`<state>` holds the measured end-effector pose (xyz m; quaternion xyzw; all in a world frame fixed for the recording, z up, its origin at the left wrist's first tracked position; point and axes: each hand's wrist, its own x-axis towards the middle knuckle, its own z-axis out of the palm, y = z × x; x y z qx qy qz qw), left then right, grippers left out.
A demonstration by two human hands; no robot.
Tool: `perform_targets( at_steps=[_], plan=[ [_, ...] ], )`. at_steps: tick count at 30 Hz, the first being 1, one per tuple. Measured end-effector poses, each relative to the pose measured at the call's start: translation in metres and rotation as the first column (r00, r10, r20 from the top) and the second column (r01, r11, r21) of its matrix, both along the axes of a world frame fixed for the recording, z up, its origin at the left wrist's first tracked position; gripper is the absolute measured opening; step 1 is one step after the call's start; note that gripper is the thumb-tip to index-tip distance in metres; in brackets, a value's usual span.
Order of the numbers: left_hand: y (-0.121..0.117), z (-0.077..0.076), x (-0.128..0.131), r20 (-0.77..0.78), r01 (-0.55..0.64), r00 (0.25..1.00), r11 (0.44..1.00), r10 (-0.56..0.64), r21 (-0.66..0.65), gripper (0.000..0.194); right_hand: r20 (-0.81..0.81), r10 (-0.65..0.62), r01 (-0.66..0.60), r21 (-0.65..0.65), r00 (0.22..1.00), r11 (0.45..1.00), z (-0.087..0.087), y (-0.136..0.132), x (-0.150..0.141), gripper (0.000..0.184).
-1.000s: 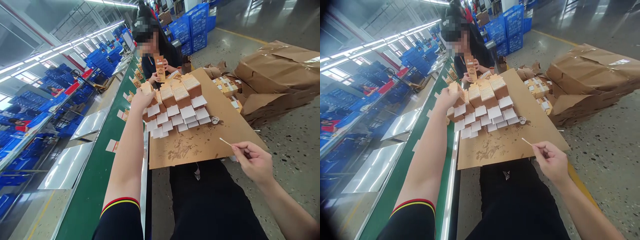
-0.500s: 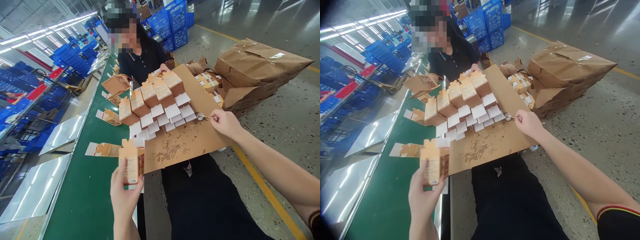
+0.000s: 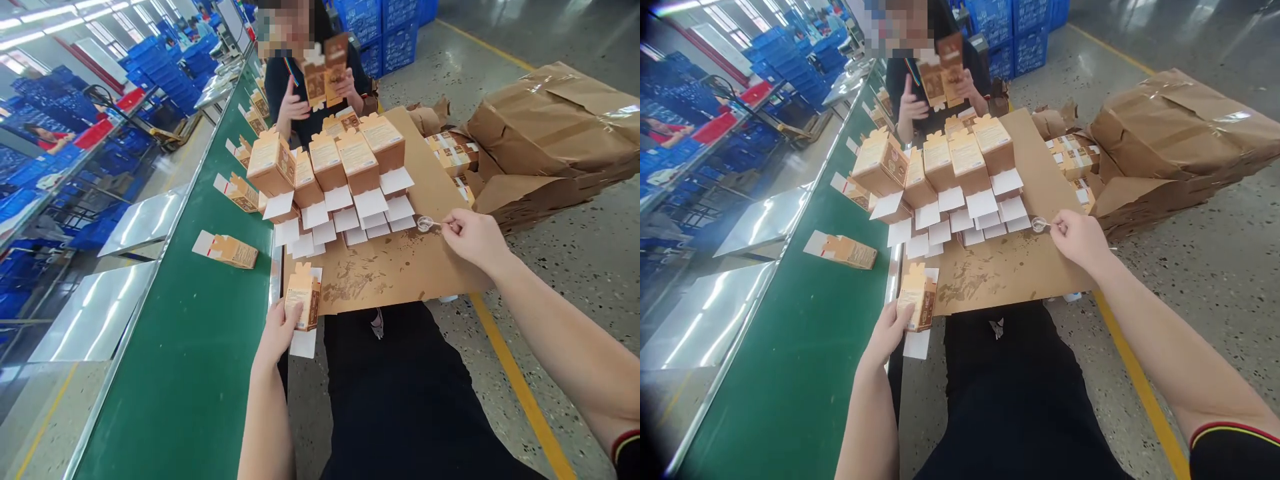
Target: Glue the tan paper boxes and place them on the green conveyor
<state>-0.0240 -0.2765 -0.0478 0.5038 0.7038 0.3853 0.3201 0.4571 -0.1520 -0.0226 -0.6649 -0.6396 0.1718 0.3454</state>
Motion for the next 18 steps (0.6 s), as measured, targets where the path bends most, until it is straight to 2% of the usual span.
perform_targets(
  at_steps=[2,5,8,10,13,16,18],
  plan=[
    [-0.01,0.0,0.011,0.137,0.035,0.99,0.999,-0.029,-0.04,0.057,-0.063,-0.032,0.035,0.038,0.998,0.999,-0.004,-0.018,0.0,0.016],
    [-0.027,0.002,0.035,0.413,-0.077,0.908,0.997,0.065,0.012,0.073,-0.141,-0.042,0.054,0.085,0.989,0.995,-0.009,-0.05,-0.008,0.019],
    [-0.025,0.0,0.059,0.59,-0.159,0.804,0.984,0.081,0.083,0.09,-0.257,0.03,0.004,0.13,0.966,0.992,-0.013,-0.079,-0.033,0.028],
    [-0.011,-0.005,0.072,0.622,-0.199,0.778,0.974,0.088,0.111,0.098,-0.303,0.132,-0.098,0.126,0.944,0.987,-0.018,-0.092,-0.059,0.027],
    [0.016,-0.015,0.083,0.615,-0.247,0.78,0.96,0.114,0.135,0.105,-0.322,0.289,-0.273,0.095,0.902,0.957,-0.033,-0.097,-0.104,0.022],
    [0.031,-0.021,0.086,0.602,-0.245,0.789,0.962,0.125,0.121,0.095,-0.261,0.388,-0.379,0.085,0.884,0.921,-0.056,-0.09,-0.14,0.019],
    [0.033,-0.021,0.086,0.592,-0.247,0.795,0.962,0.133,0.115,0.089,-0.168,0.432,-0.426,0.073,0.886,0.902,-0.068,-0.084,-0.153,0.018]
  ],
)
